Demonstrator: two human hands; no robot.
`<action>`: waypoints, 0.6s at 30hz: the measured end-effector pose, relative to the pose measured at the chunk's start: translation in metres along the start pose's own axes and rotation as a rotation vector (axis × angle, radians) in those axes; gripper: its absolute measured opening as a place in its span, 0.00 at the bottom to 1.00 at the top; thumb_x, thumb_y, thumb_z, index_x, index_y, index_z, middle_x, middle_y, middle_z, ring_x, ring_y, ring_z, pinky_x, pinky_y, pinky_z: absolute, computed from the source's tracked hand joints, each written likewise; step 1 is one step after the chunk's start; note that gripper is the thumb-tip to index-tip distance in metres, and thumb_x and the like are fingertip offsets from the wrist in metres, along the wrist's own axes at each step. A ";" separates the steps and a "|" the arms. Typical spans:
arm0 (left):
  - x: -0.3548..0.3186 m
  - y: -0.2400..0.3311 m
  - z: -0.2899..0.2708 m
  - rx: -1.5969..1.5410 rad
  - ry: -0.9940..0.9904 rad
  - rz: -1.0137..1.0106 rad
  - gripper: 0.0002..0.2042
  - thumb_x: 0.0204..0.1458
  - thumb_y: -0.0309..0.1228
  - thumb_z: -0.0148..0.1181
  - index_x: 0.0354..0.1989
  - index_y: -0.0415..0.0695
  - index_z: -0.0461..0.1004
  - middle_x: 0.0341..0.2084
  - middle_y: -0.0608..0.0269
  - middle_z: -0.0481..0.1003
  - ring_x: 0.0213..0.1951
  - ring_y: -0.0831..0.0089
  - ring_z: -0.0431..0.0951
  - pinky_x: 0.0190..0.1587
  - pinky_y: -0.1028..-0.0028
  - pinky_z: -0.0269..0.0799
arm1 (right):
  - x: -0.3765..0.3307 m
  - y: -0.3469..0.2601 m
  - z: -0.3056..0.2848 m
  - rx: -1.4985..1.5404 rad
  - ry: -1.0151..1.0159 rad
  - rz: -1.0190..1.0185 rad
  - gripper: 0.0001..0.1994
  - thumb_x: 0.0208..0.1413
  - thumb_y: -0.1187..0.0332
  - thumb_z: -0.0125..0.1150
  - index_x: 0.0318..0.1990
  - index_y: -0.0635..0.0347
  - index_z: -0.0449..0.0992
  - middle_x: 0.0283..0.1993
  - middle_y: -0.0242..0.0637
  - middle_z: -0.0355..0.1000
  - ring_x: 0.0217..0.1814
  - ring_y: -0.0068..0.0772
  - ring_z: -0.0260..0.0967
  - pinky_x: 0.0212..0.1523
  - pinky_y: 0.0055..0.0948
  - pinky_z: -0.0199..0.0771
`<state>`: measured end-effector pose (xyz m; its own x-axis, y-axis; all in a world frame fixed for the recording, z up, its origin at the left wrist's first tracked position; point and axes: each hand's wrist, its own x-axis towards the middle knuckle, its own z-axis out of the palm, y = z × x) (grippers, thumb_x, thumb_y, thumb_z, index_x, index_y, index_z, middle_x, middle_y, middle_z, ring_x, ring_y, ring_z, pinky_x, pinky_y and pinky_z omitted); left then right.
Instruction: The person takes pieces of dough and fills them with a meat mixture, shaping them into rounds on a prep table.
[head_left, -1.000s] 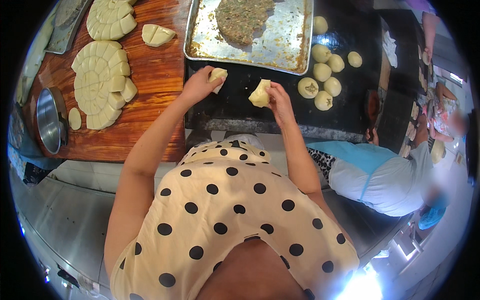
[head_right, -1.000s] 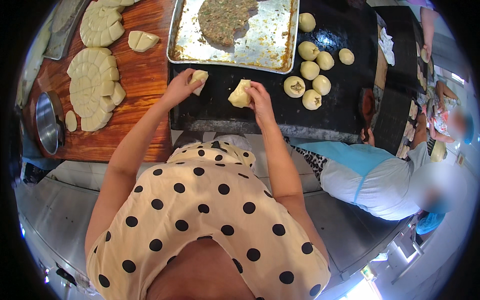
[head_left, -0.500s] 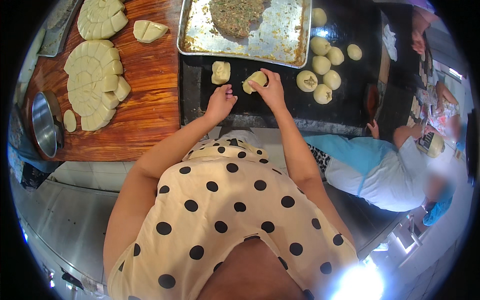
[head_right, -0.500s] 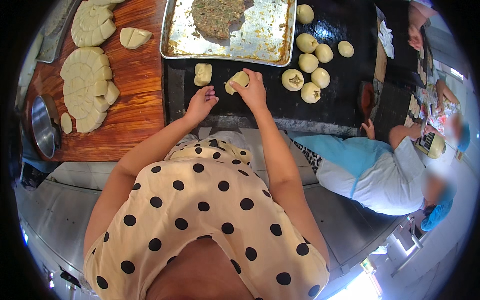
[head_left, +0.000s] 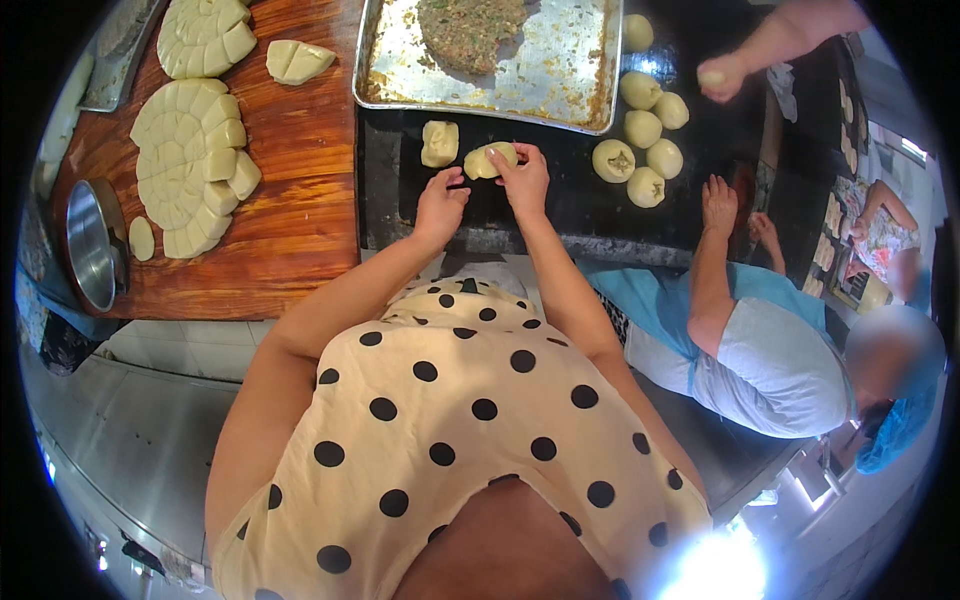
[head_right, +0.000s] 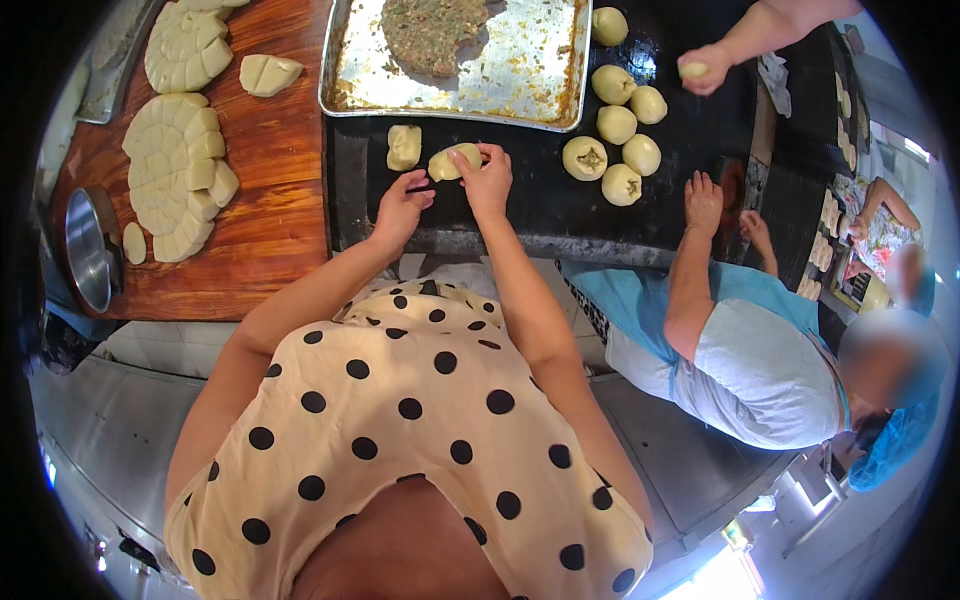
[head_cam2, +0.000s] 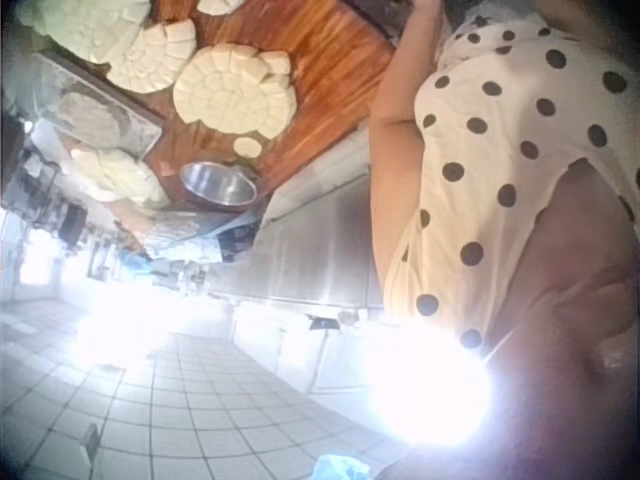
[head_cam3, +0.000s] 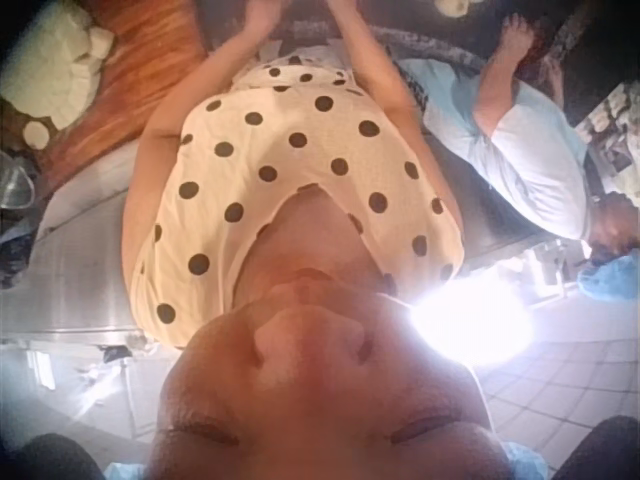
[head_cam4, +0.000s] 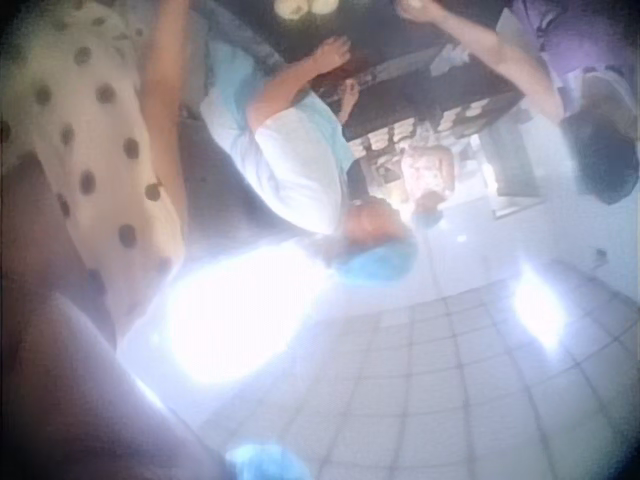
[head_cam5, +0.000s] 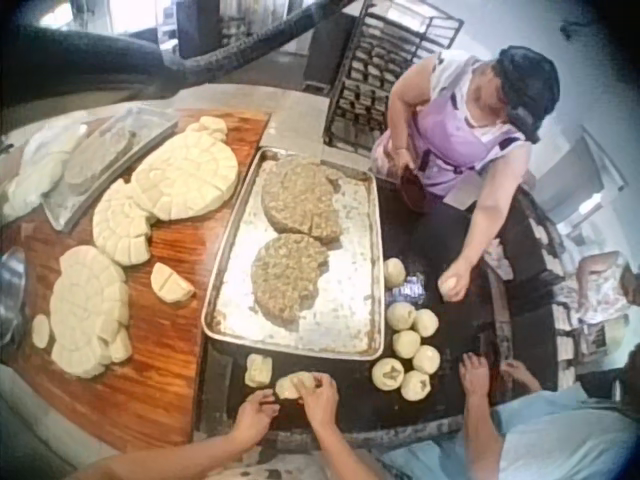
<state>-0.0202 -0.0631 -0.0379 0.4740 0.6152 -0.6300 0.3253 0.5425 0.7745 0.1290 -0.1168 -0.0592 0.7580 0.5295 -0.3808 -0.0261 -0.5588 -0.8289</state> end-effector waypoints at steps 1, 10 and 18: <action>0.001 0.001 0.005 0.078 0.009 0.041 0.21 0.56 0.15 0.48 0.60 0.35 0.65 0.50 0.53 0.70 0.48 0.68 0.77 0.52 0.73 0.73 | 0.002 -0.001 0.002 -0.074 0.030 -0.016 0.21 0.46 0.63 0.76 0.42 0.66 0.74 0.43 0.41 0.71 0.32 0.26 0.75 0.25 0.24 0.79; -0.005 -0.017 0.042 0.309 -0.061 0.169 0.19 0.56 0.21 0.56 0.58 0.38 0.69 0.46 0.53 0.72 0.45 0.68 0.77 0.49 0.72 0.72 | -0.034 0.030 -0.053 0.252 0.051 0.213 0.18 0.50 0.67 0.73 0.41 0.68 0.73 0.35 0.39 0.75 0.32 0.24 0.75 0.27 0.23 0.81; 0.055 0.017 0.053 0.397 0.097 0.340 0.17 0.53 0.25 0.57 0.52 0.36 0.73 0.38 0.44 0.75 0.41 0.51 0.77 0.46 0.63 0.73 | 0.029 -0.002 -0.034 0.289 0.079 0.088 0.16 0.52 0.68 0.71 0.40 0.69 0.72 0.35 0.40 0.74 0.31 0.26 0.75 0.26 0.25 0.81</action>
<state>0.0548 -0.0502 -0.0561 0.5351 0.7788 -0.3272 0.4599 0.0563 0.8862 0.1738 -0.1223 -0.0549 0.7927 0.4296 -0.4326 -0.2693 -0.3899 -0.8806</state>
